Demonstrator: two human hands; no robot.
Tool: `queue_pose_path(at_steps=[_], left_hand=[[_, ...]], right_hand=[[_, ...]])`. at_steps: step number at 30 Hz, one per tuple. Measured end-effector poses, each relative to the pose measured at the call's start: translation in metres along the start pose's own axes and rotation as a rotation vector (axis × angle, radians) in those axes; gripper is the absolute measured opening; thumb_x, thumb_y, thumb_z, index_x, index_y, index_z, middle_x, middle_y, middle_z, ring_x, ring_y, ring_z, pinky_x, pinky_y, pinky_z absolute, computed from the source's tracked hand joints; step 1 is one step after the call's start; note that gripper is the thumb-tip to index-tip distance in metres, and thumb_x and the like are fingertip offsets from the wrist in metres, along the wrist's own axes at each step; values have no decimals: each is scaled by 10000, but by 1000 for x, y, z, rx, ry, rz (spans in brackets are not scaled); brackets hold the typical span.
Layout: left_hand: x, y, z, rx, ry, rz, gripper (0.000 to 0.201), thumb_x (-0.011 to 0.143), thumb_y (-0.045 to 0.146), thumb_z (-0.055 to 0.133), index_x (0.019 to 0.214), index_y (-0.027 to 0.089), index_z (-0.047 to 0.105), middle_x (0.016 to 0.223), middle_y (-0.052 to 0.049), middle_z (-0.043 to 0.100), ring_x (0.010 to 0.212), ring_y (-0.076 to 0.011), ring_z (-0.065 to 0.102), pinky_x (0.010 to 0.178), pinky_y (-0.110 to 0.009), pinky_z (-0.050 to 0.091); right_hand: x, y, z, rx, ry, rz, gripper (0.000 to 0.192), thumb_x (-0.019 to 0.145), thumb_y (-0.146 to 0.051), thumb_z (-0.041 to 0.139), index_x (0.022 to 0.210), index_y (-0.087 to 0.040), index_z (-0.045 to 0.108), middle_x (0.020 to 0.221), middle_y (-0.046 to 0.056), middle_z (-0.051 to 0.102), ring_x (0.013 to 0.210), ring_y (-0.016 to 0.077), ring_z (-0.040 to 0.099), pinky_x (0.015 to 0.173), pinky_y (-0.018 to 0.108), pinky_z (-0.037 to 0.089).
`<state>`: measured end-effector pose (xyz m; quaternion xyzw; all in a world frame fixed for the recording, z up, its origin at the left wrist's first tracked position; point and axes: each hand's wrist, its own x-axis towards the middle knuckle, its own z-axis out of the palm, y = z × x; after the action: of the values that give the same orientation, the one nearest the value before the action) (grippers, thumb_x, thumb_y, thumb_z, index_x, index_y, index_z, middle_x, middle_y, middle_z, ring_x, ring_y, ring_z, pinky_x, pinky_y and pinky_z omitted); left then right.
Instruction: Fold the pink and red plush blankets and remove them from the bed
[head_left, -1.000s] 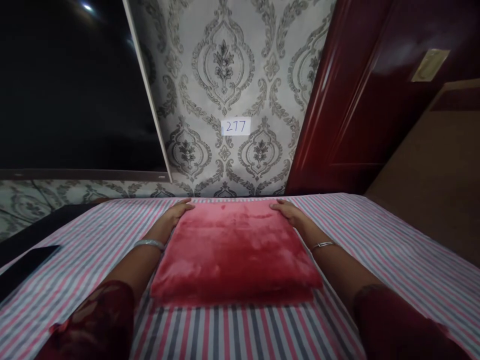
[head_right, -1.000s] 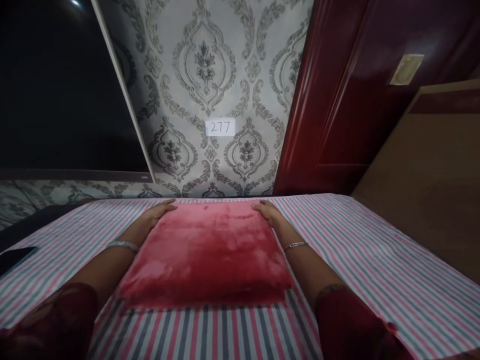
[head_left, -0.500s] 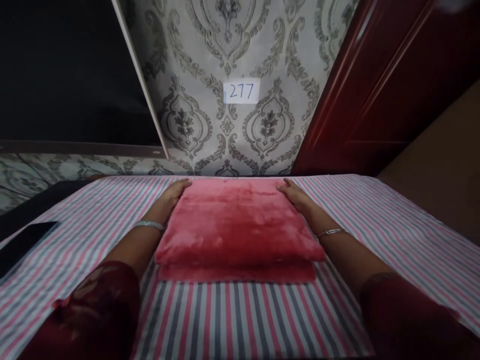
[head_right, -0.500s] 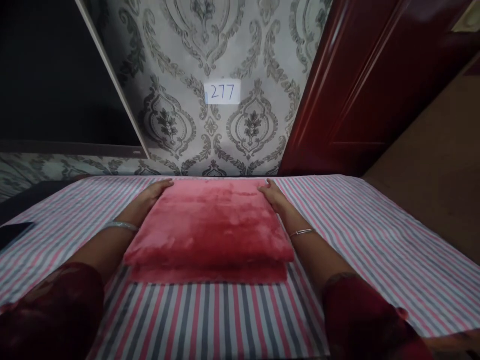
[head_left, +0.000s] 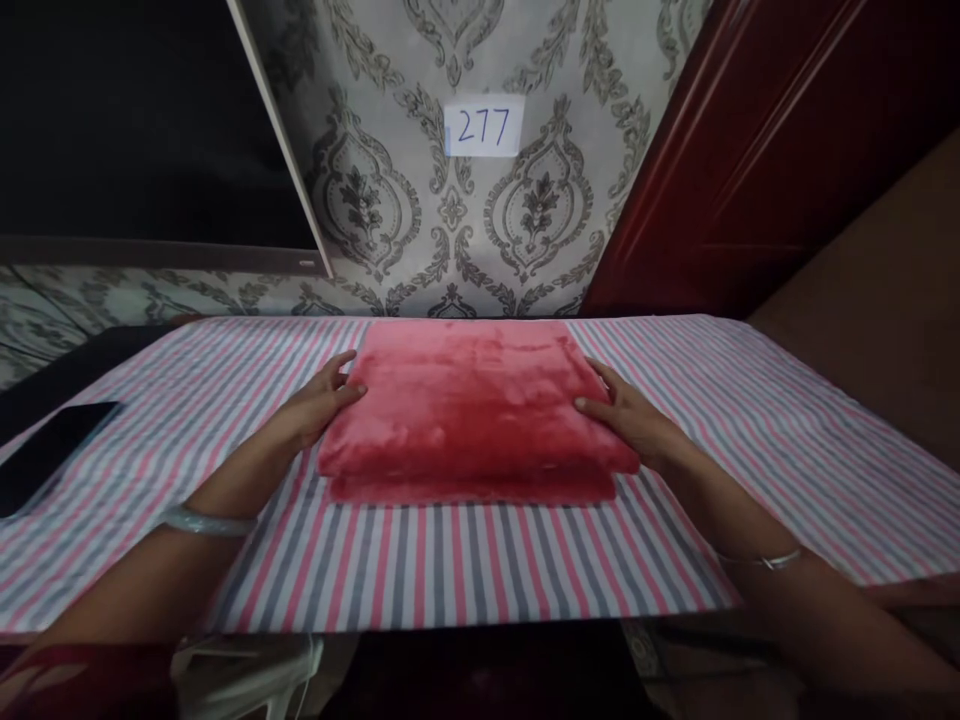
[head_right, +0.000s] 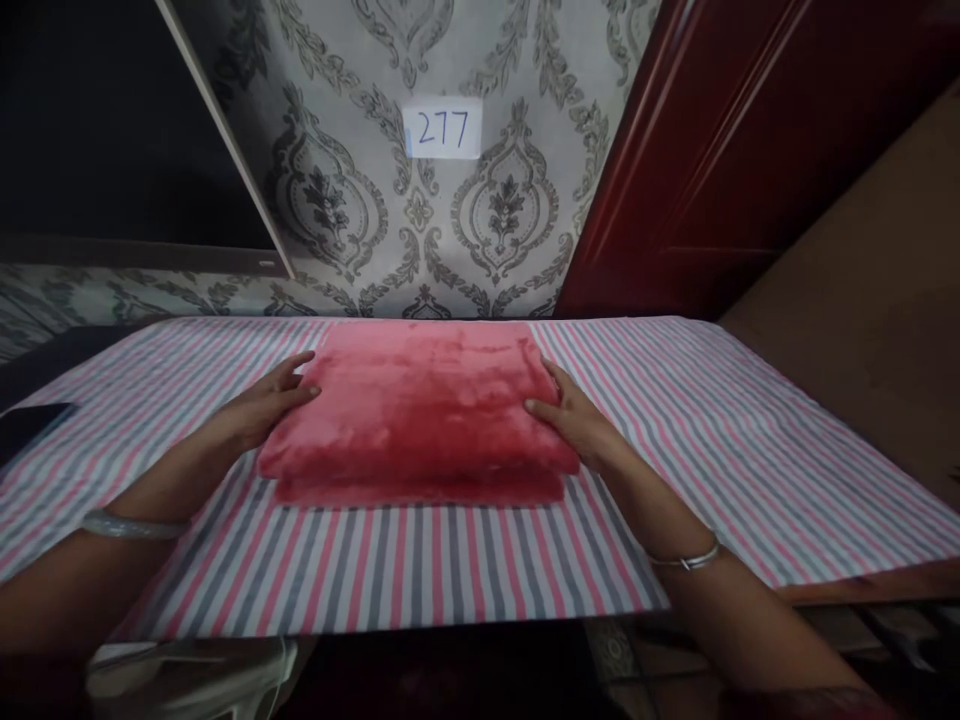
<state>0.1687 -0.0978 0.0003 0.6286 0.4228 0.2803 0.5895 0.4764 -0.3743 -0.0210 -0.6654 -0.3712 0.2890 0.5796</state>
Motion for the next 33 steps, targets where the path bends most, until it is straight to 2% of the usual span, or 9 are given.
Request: queue_pose_path(at_steps=[3,5,9,14,19,23,27,30,33], left_hand=[[1,-7,8,71,108,47,793,628,126,769,1385,247,568,1185,-82,672,1138,-265,646,895,-324,554],[3,-10,11,54,141,27,715,641,103,748,1334,200,603,1122,-90,696,1077,-257,673,892,-321,554],[-11,-14,6,3,116,-18,624,701,186,771,1302,163,606,1003,-89,713,872,-226,707,736,-298,578],[-56,-27,-14,58,125,-98,549,692,337,834,1182,181,643,901,-73,725,685,-196,669,541,-257,513],[-89,-33,-17,247,-75,-83,427,759,535,739,965,178,629,561,12,574,418,-166,542,422,-274,433],[-93,-29,-13,395,-83,-43,470,741,587,742,965,206,581,491,21,564,368,-193,551,369,-274,408],[-89,-32,-8,182,-87,-173,599,694,690,735,996,207,552,557,-19,632,453,-239,639,376,-282,451],[-85,-38,-4,-22,-34,-120,598,562,645,846,852,185,596,609,-22,651,495,-187,621,437,-262,478],[-79,-45,-3,-119,50,-23,580,490,540,909,862,165,669,719,-34,714,640,-199,665,571,-265,528]], right_hand=[[-2,12,2,-14,107,-6,857,721,-383,784,1485,-241,423,1522,89,517,1364,293,517,1148,461,422],[-3,18,3,38,126,36,812,704,-376,778,1443,-226,476,1479,94,562,1327,304,550,1120,458,454],[-15,22,3,138,142,137,811,705,-433,778,1436,-230,490,1276,97,698,1128,308,677,935,428,580],[-53,29,-2,12,224,186,842,712,-538,776,1444,-214,515,1142,102,731,1029,293,700,825,360,598],[-75,39,-6,-114,194,316,821,775,-655,683,1458,-235,508,916,65,738,656,226,675,513,301,526],[-73,37,-3,-170,142,344,775,790,-643,659,1440,-247,513,681,11,683,455,193,584,396,287,438],[-72,31,2,-58,134,423,736,773,-629,677,1391,-266,510,878,60,733,590,231,674,445,311,507],[-70,28,7,6,163,252,494,744,-572,700,1109,-247,631,1016,68,724,783,239,689,590,320,562],[-66,32,10,-26,233,73,325,683,-494,721,862,-248,607,866,28,702,784,219,647,670,303,541]])
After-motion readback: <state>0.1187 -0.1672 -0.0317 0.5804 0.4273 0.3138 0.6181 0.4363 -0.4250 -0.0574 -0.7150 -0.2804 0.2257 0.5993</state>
